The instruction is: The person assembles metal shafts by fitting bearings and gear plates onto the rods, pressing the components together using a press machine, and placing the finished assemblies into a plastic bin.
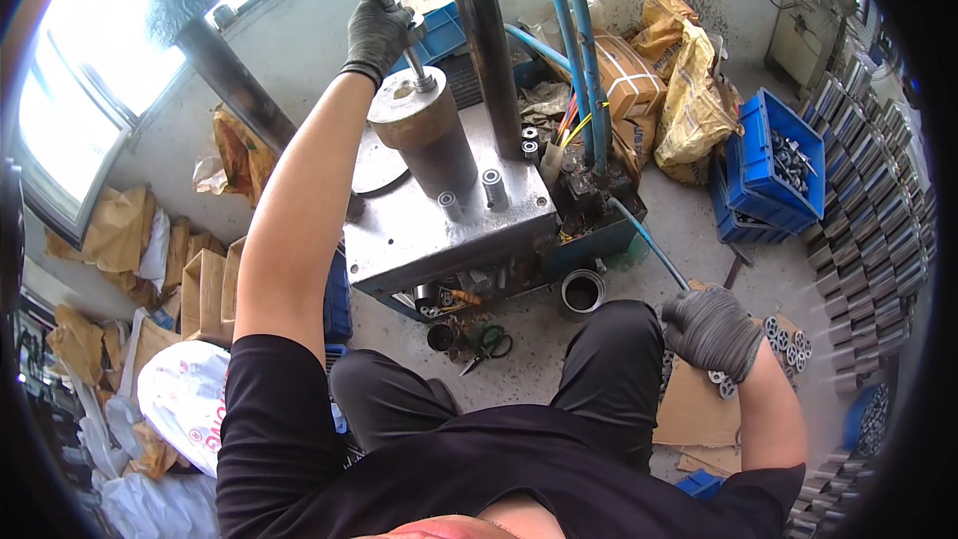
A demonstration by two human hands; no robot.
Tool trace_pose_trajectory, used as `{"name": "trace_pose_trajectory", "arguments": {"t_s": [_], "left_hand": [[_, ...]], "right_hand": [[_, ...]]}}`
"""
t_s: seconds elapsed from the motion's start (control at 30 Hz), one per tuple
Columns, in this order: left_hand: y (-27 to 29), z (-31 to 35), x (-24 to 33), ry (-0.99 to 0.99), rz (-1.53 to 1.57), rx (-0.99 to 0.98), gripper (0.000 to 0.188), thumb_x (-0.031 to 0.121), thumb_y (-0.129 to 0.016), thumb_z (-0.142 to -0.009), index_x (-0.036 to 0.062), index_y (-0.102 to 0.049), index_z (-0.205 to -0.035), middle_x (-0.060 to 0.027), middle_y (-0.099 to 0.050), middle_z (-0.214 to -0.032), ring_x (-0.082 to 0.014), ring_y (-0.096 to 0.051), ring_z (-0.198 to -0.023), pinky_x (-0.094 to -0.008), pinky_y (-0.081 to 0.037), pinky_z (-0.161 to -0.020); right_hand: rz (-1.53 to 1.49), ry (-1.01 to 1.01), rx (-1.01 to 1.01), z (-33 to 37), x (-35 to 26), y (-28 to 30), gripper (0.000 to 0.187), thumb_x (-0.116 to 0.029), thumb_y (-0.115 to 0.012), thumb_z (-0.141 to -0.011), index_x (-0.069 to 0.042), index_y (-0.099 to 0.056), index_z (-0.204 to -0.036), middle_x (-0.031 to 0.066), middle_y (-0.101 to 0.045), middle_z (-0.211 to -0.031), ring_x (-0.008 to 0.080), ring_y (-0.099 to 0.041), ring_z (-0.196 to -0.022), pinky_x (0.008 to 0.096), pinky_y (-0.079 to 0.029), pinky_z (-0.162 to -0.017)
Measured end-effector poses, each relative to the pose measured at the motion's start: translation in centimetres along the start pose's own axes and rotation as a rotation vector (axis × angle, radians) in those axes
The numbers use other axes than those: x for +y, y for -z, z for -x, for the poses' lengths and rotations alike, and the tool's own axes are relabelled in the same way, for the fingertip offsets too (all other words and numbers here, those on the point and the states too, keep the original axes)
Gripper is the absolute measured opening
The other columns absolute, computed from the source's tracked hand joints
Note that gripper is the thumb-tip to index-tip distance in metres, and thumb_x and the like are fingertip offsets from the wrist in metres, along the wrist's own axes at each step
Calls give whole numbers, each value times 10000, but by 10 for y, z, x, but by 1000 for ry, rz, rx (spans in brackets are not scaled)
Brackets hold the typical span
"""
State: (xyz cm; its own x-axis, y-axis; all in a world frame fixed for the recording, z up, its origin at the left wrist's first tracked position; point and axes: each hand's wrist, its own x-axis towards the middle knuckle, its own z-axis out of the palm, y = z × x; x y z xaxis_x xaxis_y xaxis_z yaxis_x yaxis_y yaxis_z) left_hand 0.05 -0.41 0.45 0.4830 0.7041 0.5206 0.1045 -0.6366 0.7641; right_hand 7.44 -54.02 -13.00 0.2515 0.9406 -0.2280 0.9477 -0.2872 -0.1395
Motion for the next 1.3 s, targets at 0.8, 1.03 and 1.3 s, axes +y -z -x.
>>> {"name": "trace_pose_trajectory", "arguments": {"t_s": [0.8,1.03,1.3], "left_hand": [[-2,-3,-6,-6,-23,23,307,59,-757,-869,-49,-572,-1088,-164,-722,-918,-254,-777,-845,-375,-698,-697],[-4,-1,-6,25,30,21,314,91,-786,-854,-40,-578,-1050,-162,-720,-891,-255,-778,-821,-364,-691,-683],[2,-5,-20,-256,-364,71,383,174,-833,-831,-23,-614,-1076,-137,-729,-872,-264,-756,-824,-388,-628,-778]], "right_hand": [[-79,-99,394,-18,1,32,249,-77,-665,-858,-25,-707,-1097,225,-702,-997,422,-692,-923,483,-558,-822],[10,66,1169,-152,36,128,245,-108,-639,-942,-55,-667,-1179,217,-710,-1050,415,-696,-956,471,-556,-842],[-41,-63,1034,-146,33,126,338,-142,-622,-957,-62,-664,-1283,233,-713,-1136,394,-698,-1040,453,-560,-917]]}}
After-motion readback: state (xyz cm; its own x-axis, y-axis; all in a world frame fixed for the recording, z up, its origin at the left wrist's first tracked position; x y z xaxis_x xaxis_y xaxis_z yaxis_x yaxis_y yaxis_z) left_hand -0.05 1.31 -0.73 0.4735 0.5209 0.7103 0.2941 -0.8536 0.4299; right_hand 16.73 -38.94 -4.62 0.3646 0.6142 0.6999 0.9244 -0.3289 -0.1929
